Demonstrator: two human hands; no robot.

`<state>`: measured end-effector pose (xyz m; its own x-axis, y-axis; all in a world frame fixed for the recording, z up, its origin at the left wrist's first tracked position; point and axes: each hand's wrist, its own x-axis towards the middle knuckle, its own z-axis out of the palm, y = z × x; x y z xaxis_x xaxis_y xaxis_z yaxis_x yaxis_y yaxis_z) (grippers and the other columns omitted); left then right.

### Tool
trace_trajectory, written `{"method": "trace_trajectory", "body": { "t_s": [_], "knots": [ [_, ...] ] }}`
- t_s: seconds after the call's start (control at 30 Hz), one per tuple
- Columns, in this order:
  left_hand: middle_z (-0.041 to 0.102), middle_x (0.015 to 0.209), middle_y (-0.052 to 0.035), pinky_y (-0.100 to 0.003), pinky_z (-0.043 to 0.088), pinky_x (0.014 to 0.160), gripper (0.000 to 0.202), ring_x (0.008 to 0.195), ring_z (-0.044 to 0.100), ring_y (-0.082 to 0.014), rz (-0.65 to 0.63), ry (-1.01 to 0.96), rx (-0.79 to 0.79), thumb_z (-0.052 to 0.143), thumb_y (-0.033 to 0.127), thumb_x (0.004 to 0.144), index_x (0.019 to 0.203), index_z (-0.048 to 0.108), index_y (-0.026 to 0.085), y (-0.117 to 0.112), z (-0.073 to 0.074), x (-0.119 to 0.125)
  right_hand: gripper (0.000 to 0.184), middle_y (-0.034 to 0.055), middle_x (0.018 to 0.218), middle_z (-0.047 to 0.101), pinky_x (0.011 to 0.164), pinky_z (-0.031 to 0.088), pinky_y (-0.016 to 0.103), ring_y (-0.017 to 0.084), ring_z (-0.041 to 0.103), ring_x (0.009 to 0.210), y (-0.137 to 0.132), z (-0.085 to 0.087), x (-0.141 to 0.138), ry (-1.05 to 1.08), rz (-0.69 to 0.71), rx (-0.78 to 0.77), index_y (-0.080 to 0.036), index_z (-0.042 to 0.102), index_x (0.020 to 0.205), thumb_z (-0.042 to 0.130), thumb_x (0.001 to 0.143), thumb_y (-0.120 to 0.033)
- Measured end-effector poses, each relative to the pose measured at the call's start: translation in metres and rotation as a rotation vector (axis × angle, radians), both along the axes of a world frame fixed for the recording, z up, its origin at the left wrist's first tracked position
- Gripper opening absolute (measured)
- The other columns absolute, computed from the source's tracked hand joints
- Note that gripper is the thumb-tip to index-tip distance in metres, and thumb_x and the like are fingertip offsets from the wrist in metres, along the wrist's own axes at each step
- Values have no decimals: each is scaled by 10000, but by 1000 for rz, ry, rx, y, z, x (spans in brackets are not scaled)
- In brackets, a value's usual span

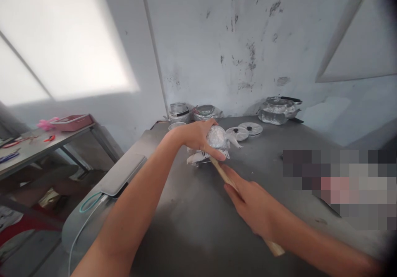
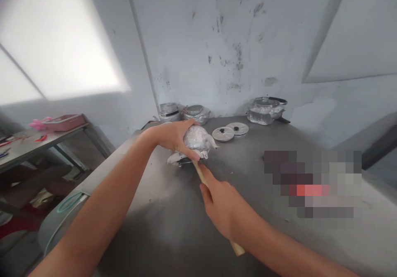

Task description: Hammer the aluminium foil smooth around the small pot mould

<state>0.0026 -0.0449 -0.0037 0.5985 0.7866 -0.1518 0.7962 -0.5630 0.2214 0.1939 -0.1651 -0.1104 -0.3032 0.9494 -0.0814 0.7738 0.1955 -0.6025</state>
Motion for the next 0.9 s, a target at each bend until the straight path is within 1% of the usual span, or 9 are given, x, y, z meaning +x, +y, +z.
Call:
{"method": "trace_trajectory", "body": {
  "t_s": [0.1, 0.2, 0.3, 0.43, 0.53, 0.6, 0.67, 0.8, 0.9],
  "knots": [
    [300, 1593, -63, -445, 481, 970, 1190, 1339, 428, -376, -5, 2, 4, 663, 809, 589, 1549, 153, 325, 0, 0, 0, 472, -50, 538, 529, 520, 297, 272, 160, 517, 444, 0, 1, 1, 19, -21, 58, -316, 342, 1475, 309, 1004, -316],
    [288, 1600, -55, -433, 487, 960, 1164, 1344, 424, -375, -10, 0, -5, 659, 800, 603, 1545, 159, 334, 0, 1, 0, 532, -48, 556, 532, 511, 298, 272, 170, 512, 468, 1, -5, 0, 25, -54, 111, -312, 244, 1535, 302, 1006, -329],
    [283, 1603, -60, -419, 476, 967, 1170, 1351, 417, -376, -4, 5, -12, 665, 790, 600, 1544, 149, 331, 0, 1, -1, 541, -37, 561, 549, 511, 304, 270, 168, 519, 468, 1, -9, -1, 8, -29, 54, -288, 250, 1539, 302, 1002, -311],
    [279, 1604, -60, -415, 467, 966, 1188, 1361, 399, -373, -14, 10, -14, 655, 801, 594, 1547, 125, 330, 1, 0, -1, 523, -29, 571, 565, 507, 293, 264, 162, 533, 463, -1, -4, -2, 6, -11, 3, -292, 288, 1520, 316, 998, -294],
    [263, 1610, -55, -420, 459, 975, 1188, 1368, 385, -374, -20, 12, -12, 640, 812, 600, 1551, 116, 330, 1, 0, -1, 516, -40, 571, 555, 513, 306, 265, 164, 527, 462, -2, -1, -1, 32, -25, 32, -307, 285, 1519, 314, 1004, -304],
    [271, 1606, -57, -420, 459, 977, 1186, 1361, 392, -373, -21, 12, -10, 639, 819, 600, 1550, 132, 322, 1, 1, -1, 536, -51, 553, 540, 512, 315, 268, 171, 515, 458, -1, -4, -1, 37, -57, 77, -310, 233, 1541, 303, 1009, -319],
    [280, 1602, -59, -418, 464, 973, 1197, 1351, 405, -371, -17, 9, -9, 643, 832, 589, 1548, 147, 316, 1, 1, 0, 551, -52, 549, 542, 515, 323, 273, 176, 518, 462, 0, -8, -1, 21, -57, 85, -310, 199, 1552, 299, 1010, -322],
    [269, 1606, -60, -420, 462, 980, 1221, 1355, 404, -371, -7, 10, -7, 647, 842, 577, 1551, 131, 316, 0, 1, 0, 503, -26, 595, 591, 536, 334, 280, 181, 558, 497, 2, -10, -1, -19, 15, 30, -302, 299, 1504, 313, 1001, -294],
    [308, 1590, -61, -419, 473, 964, 1196, 1335, 430, -372, -4, 5, -5, 657, 815, 584, 1545, 145, 322, 0, 1, 1, 496, -26, 608, 590, 538, 332, 279, 182, 555, 508, 1, -6, -1, -5, 12, 24, -314, 299, 1502, 306, 1007, -301]
  ]
}}
